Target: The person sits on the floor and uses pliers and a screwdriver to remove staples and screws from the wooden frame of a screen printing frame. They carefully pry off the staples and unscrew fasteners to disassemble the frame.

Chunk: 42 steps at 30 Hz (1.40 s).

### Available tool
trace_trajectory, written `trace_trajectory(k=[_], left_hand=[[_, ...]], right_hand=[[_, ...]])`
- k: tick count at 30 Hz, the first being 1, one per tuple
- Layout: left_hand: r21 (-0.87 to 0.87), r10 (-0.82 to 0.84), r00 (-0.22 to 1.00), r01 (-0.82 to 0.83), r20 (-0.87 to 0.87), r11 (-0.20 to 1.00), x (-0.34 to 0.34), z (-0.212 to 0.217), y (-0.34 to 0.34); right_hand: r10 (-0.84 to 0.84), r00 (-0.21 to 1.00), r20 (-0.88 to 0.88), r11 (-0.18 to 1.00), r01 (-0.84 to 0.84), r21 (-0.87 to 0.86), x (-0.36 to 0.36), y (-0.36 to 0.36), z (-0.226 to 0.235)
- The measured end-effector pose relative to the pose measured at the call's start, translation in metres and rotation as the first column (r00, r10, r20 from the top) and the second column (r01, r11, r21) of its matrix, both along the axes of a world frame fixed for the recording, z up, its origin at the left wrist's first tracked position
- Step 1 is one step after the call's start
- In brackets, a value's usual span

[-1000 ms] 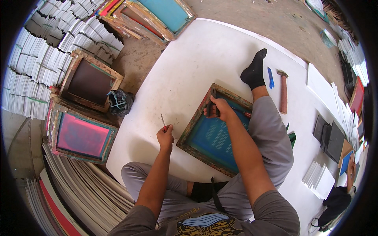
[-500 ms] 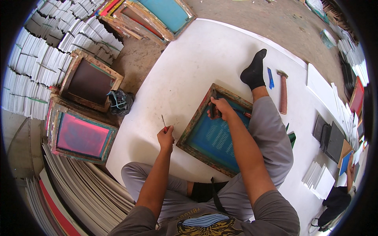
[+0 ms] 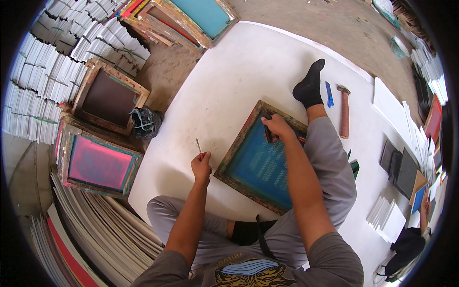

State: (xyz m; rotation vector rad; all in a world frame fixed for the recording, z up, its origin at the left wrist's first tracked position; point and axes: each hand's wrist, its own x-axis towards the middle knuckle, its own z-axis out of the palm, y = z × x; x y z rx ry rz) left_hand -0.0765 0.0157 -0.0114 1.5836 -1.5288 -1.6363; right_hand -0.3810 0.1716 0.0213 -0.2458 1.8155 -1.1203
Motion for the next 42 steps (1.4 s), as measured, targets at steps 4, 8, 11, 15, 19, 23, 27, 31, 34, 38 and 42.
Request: trace_trajectory(k=[4,8,11,15,19,23,27,31,34,38,42], left_hand=[[0.022,0.003,1.000,-0.004,0.015,1.000,-0.001,0.009,0.000],[0.066,0.029,0.999,-0.027,-0.023,0.997,-0.007,0.021,0.005],[0.046,0.036,0.999,-0.034,-0.034,0.998,-0.004,0.016,0.003],[0.048,0.035,0.999,-0.034,-0.029,0.998,-0.006,0.019,0.002],[0.047,0.045,0.998,-0.043,-0.041,0.998,-0.003,0.016,0.000],[0.041,0.034,0.998,-0.032,-0.056,0.999,-0.003,0.014,-0.002],[0.046,0.056,0.996,-0.053,-0.067,0.998,0.000,0.011,-0.002],[0.066,0.053,0.997,-0.050,-0.049,0.997,0.002,0.011,-0.003],[0.079,0.057,0.997,-0.053,-0.044,0.995,0.003,0.015,-0.002],[0.088,0.062,0.996,-0.056,-0.067,0.995,0.003,0.014,0.001],[0.096,0.060,0.996,-0.053,-0.068,0.994,0.009,0.009,0.001]], right_hand=[[0.190,0.977,-0.097,0.964,-0.167,0.208,-0.016,-0.006,0.017],[0.281,0.955,-0.096,0.919,-0.239,0.312,-0.026,-0.009,0.016],[0.310,0.948,-0.066,0.905,-0.273,0.326,-0.032,-0.011,0.012],[0.372,0.928,0.011,0.855,-0.347,0.386,-0.050,-0.012,0.022],[0.384,0.922,0.058,0.819,-0.369,0.439,-0.055,-0.020,0.054],[0.436,0.888,0.147,0.768,-0.452,0.454,-0.075,-0.024,0.052],[0.471,0.859,0.200,0.731,-0.507,0.457,-0.077,-0.030,0.054],[0.442,0.873,0.204,0.739,-0.484,0.468,-0.078,-0.031,0.047],[0.405,0.899,0.169,0.771,-0.434,0.466,-0.075,-0.030,0.042],[0.304,0.952,0.036,0.874,-0.294,0.388,-0.047,-0.017,0.023],[0.113,0.992,-0.051,0.944,-0.091,0.318,-0.009,-0.023,0.011]])
